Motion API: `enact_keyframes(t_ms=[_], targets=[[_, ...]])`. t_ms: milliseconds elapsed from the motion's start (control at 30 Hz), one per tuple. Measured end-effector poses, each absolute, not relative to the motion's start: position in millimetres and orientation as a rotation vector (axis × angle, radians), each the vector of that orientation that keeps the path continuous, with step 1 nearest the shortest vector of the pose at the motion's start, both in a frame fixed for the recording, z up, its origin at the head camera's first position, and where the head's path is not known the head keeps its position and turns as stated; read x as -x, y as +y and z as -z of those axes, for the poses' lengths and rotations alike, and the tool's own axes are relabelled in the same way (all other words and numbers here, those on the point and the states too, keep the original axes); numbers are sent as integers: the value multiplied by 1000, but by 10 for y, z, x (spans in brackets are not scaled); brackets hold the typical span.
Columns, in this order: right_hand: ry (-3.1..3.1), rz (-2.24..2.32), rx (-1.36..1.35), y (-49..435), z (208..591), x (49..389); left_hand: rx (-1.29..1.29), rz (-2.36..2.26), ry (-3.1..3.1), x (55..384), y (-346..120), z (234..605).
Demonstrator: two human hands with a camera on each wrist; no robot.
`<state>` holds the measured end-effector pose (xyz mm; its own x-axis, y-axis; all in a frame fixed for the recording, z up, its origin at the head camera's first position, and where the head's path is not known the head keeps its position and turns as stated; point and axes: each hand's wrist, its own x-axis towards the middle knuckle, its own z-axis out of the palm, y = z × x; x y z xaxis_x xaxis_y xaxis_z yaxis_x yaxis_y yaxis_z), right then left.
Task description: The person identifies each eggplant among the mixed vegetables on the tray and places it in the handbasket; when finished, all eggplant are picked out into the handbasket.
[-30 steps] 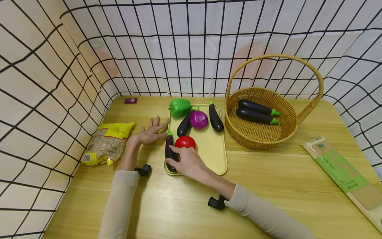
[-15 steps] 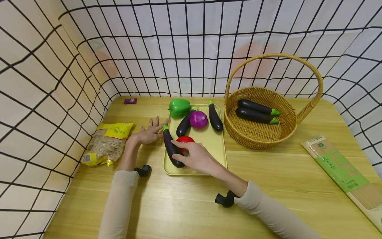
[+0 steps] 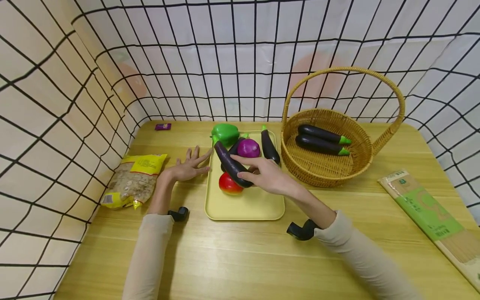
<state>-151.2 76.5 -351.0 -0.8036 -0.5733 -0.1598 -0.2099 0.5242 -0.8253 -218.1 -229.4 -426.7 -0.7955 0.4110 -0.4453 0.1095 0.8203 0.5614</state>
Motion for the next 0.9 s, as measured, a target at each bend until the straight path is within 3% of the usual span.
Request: enact_keyframes(t_ms=[533,900], targets=[[2382,896,713,1868,2832,2013,-408,-710,2434,2178,-2293,4252],[2330,828,554,2472,2857,2318,-407,-701,2440,2174,-2300,4271]])
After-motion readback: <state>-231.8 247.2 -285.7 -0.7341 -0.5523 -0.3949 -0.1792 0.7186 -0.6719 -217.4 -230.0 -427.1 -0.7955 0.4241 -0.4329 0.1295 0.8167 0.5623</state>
